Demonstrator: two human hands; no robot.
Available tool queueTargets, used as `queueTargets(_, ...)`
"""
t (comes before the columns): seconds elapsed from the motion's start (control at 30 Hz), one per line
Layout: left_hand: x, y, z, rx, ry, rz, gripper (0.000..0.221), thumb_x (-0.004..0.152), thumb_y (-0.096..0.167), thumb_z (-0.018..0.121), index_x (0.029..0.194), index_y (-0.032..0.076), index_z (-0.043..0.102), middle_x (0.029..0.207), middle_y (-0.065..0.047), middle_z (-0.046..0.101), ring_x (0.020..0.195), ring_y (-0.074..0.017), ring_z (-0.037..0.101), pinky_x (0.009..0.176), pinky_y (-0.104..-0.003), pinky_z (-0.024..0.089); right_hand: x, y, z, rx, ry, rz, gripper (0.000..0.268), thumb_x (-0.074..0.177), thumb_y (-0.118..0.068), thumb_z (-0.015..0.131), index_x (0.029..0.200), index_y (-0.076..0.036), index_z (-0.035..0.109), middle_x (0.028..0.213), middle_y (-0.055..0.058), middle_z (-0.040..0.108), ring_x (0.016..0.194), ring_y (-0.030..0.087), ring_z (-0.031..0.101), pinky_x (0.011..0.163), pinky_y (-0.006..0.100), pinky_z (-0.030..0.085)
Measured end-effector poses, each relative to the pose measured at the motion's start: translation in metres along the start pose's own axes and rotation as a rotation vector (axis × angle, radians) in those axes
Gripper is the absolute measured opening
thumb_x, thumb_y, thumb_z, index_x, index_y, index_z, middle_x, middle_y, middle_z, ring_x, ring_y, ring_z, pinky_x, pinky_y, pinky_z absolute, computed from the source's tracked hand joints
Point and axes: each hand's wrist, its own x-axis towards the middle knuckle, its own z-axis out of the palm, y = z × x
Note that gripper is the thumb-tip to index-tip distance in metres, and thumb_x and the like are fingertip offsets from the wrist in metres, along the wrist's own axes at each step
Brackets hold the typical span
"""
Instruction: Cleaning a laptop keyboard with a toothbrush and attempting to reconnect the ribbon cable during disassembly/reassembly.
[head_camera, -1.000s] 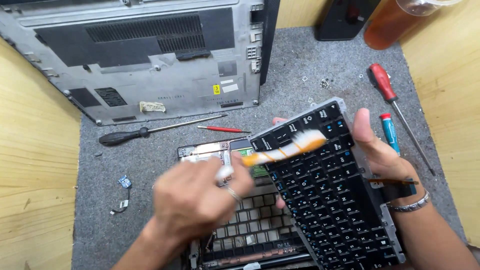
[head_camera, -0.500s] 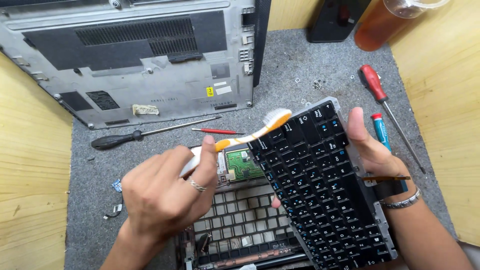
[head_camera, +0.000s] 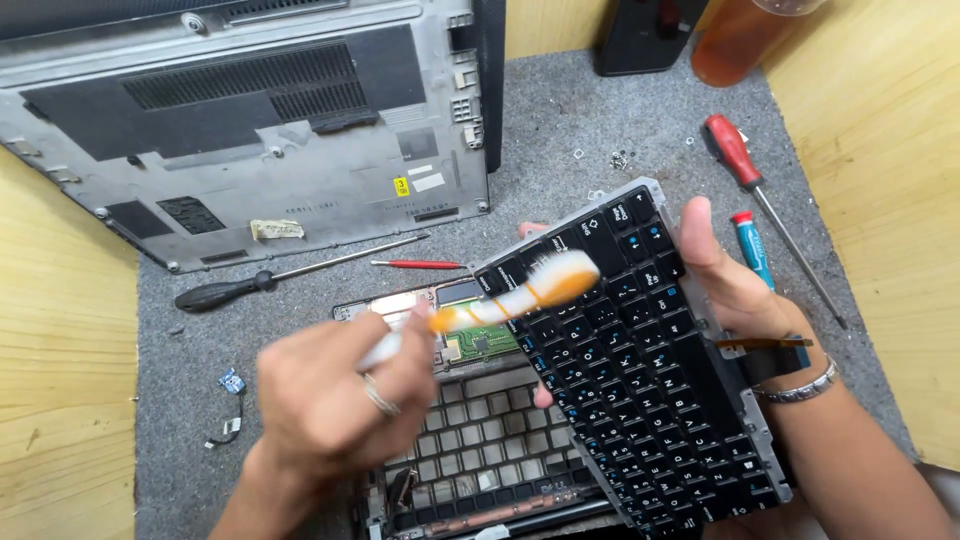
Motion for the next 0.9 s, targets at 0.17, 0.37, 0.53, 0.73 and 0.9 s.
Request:
queueTargets(0.17,0.005,0.032,0.018,-0.066,-0.120,0.211,0.005,0.104,0.014,0.070,0.106,0.016,0.067,0.068,0.003,0.048,0.050,-0.0120,0.041,0.045,-0.030,0.035,-0.007,-0.003,-0.020,0.003,0.010,-0.035,0.091,0.101,-0.061,0.040,0.163,0.002,0.018,0.165,0.023,0.031,0.149,0.037,0.038,0.124,0.054,0.030)
queueTargets(0.37,-0.009,0.001,0.007,0.147,-0.039,-0.126,0.008,0.097,0.006,0.075,0.105,0.007,0.074,0.067,-0.001,0.057,0.044,-0.0140,0.036,0.038,-0.032,0.027,-0.021,-0.004,-0.057,-0.150,0.279,-0.056,0.085,0.101,-0.065,0.035,0.151,0.003,0.046,0.153,0.023,0.052,0.139,0.037,0.051,0.116,0.053,0.040)
queueTargets(0.53,0.005,0.021,0.014,-0.096,-0.117,0.031,0.017,0.092,0.008,0.061,0.106,0.007,0.071,0.073,-0.003,0.057,0.046,-0.0156,0.045,0.039,-0.032,0.037,-0.012,-0.007,-0.035,0.070,-0.034,0.021,0.092,0.098,-0.064,0.037,0.165,-0.005,0.014,0.165,0.025,0.027,0.147,0.048,0.035,0.121,0.065,0.030)
queueTargets(0.73,0.009,0.026,0.019,-0.306,-0.223,0.207,0.012,0.103,0.008,0.068,0.107,0.013,0.058,0.086,-0.005,0.059,0.052,-0.0152,0.044,0.046,-0.030,0.039,-0.019,-0.009,-0.047,-0.081,0.173,-0.047,0.088,0.100,-0.066,0.035,0.152,0.004,0.043,0.150,0.025,0.053,0.136,0.039,0.054,0.113,0.054,0.044)
queueTargets(0.9,0.000,0.005,0.007,0.014,-0.123,-0.037,0.015,0.097,0.006,0.071,0.111,0.010,0.074,0.095,-0.009,0.065,0.050,-0.0191,0.044,0.046,-0.031,0.037,-0.015,-0.014,-0.039,-0.464,0.503,-0.031,0.089,0.094,-0.068,0.028,0.154,-0.004,0.044,0.162,0.011,0.048,0.148,0.025,0.045,0.119,0.044,0.035)
